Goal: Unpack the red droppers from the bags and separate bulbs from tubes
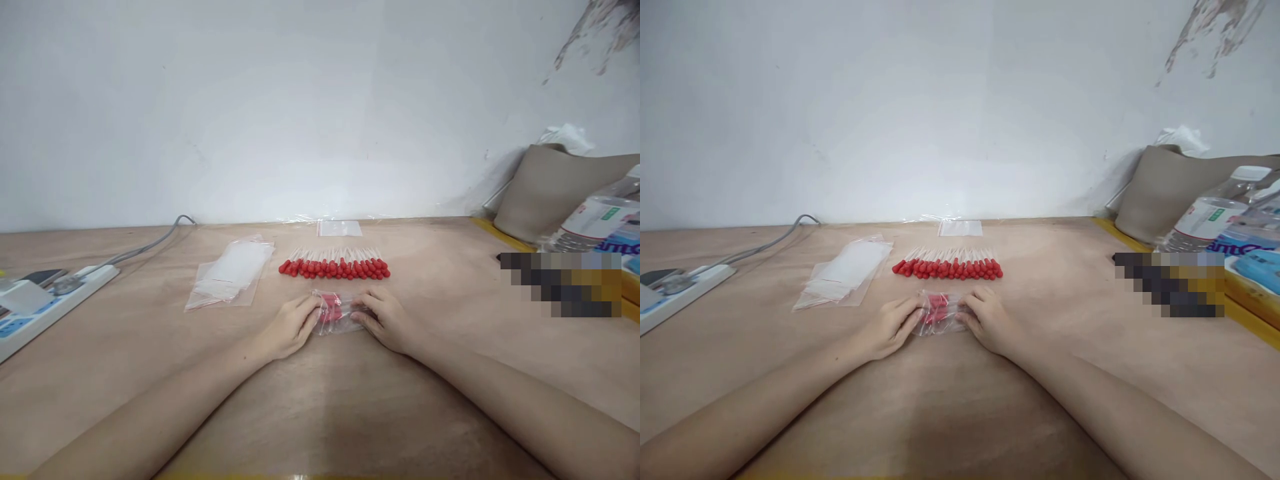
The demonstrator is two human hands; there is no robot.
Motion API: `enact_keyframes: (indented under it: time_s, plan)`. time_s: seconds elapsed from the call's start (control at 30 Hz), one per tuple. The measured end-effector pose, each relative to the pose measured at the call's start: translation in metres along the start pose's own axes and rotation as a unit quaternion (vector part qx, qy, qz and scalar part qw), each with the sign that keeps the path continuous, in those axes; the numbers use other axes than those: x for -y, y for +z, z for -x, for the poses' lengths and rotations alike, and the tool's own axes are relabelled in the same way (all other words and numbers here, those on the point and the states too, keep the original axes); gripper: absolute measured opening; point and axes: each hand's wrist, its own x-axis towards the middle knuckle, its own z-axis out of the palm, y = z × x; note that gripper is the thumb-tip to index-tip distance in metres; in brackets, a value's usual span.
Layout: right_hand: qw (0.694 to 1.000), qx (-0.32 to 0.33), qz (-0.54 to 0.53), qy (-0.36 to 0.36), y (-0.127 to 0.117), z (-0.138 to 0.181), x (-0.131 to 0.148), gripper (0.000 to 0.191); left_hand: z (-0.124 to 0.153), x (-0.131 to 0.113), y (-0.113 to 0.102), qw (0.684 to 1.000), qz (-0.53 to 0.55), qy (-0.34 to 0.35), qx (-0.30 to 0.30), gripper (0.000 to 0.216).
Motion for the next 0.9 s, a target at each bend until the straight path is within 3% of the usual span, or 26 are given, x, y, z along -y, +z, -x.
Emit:
enact_keyframes:
  time_s: [0.13,0.37,0.53,0.67,0.9]
  plan:
    - [1.0,0.001,0.006,0.001,-0.001,0.0,0.0,0.014,-0.003,-0.002,-0.003,0.997,-0.035,0.059,0.039,0.026]
    - [1.0,0.01,0.004,0.008,-0.001,0.001,0.0,0.015,-0.005,-0.008,-0.007,0.994,-0.049,0.057,0.076,0.031]
    - [1.0,0.021,-0.004,-0.002,-0.004,0.001,-0.001,0.016,-0.005,-0.002,0.004,0.992,-0.112,0.058,0.026,0.02]
    - [0.999,0.031,-0.004,-0.005,-0.007,0.0,0.0,0.017,-0.005,0.0,0.007,0.983,-0.163,0.083,0.032,0.019]
    - [1.0,0.027,-0.009,0.006,-0.006,0.0,0.002,0.015,-0.008,-0.006,0.009,0.986,-0.162,0.023,0.022,0.009]
